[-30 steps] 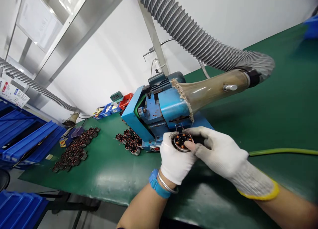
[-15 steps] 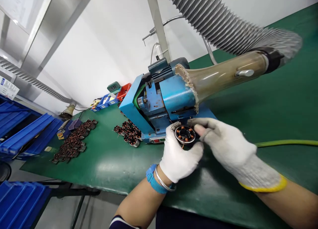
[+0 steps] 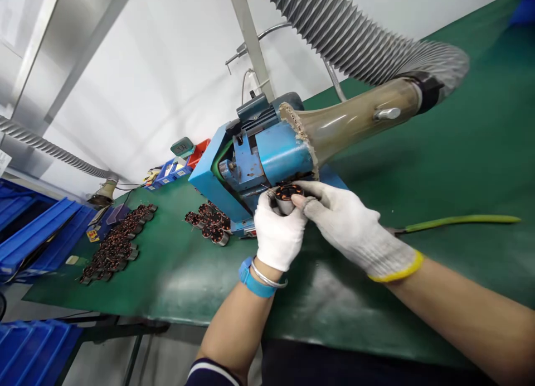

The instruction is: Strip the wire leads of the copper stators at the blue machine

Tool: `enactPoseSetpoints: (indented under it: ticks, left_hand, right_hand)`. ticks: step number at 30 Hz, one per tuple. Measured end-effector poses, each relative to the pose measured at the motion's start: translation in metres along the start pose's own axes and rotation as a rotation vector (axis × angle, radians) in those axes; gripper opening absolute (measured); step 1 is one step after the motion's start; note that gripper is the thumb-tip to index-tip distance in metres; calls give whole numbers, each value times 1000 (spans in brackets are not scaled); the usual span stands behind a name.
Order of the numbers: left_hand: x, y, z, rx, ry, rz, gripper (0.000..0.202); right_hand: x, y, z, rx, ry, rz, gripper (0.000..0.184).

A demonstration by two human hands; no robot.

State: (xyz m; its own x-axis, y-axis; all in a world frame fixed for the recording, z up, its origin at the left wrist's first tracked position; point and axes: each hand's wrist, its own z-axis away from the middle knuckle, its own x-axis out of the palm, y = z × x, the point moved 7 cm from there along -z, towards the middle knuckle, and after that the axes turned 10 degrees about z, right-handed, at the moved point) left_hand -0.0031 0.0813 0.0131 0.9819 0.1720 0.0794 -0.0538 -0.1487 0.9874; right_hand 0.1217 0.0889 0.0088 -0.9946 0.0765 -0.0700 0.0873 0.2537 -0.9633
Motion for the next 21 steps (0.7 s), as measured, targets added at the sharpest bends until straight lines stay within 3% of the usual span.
enactPoseSetpoints:
  ticks: [8,12,16,19,21]
  left_hand:
    - [2,2,-1,17,5,-60,29]
    - [-7,-7,13,37,-61,-8,48]
    - [-33,-16,40,155,-160,-38,66]
    - [-66,-26,64,178,-162,-148,67]
    - [-95,-34,80,123,-145,-310,70]
  right_hand:
    - [0,4,1,11,6,-23,31]
    - [-3,14,17,-17,17,66,42]
    - [5,13,42,-265,-89,214,41]
    - [19,16,56,-368,-228,311,35]
    - [26,21,62,-408,-319,375,35]
